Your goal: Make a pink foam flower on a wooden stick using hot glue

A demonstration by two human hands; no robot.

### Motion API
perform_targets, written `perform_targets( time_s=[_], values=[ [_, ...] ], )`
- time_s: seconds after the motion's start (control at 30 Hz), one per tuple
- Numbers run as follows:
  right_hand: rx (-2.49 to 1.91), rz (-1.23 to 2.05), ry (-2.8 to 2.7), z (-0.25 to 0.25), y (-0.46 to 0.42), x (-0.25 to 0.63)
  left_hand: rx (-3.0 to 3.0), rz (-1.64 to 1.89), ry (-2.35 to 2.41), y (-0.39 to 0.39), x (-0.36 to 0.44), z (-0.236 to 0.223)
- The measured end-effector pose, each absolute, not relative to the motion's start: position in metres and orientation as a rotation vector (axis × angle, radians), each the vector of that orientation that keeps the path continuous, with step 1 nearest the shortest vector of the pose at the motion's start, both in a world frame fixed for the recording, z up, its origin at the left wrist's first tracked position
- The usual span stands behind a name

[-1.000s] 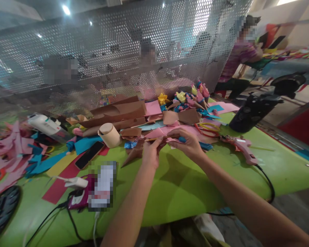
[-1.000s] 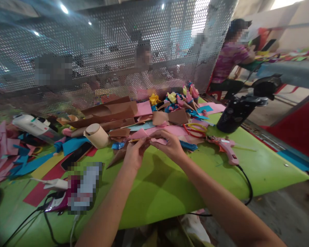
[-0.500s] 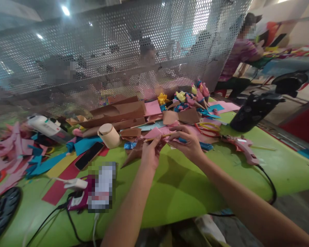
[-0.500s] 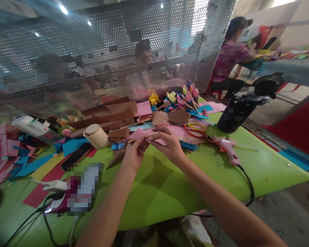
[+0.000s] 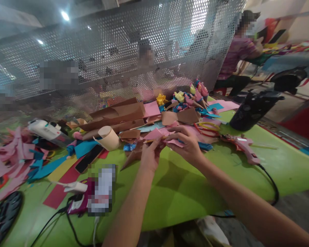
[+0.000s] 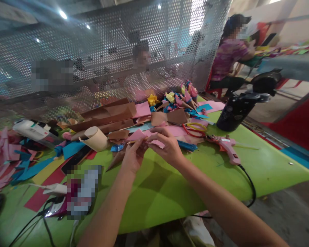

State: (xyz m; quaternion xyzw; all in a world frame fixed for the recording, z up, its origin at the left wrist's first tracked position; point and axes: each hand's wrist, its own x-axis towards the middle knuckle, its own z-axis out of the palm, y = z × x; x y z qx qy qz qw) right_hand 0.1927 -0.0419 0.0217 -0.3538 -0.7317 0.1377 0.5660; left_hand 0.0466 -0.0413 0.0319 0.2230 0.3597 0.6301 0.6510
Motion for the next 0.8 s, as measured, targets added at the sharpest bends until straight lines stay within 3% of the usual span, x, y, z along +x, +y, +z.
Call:
perform_targets(
  time_s=[0.4, 0.8],
  values=[
    [-0.81, 0.393, -1.593, 0.025, -0.044, 0.19, 0.491, 1.413, 0.804, -0.038, 0.042, 0.028],
    [-0.936, 0.99, -1.353, 0.006, -0.035, 0.184, 0.526, 1.454, 0.752, -0.041, 0.046, 0.029]
  ],
)
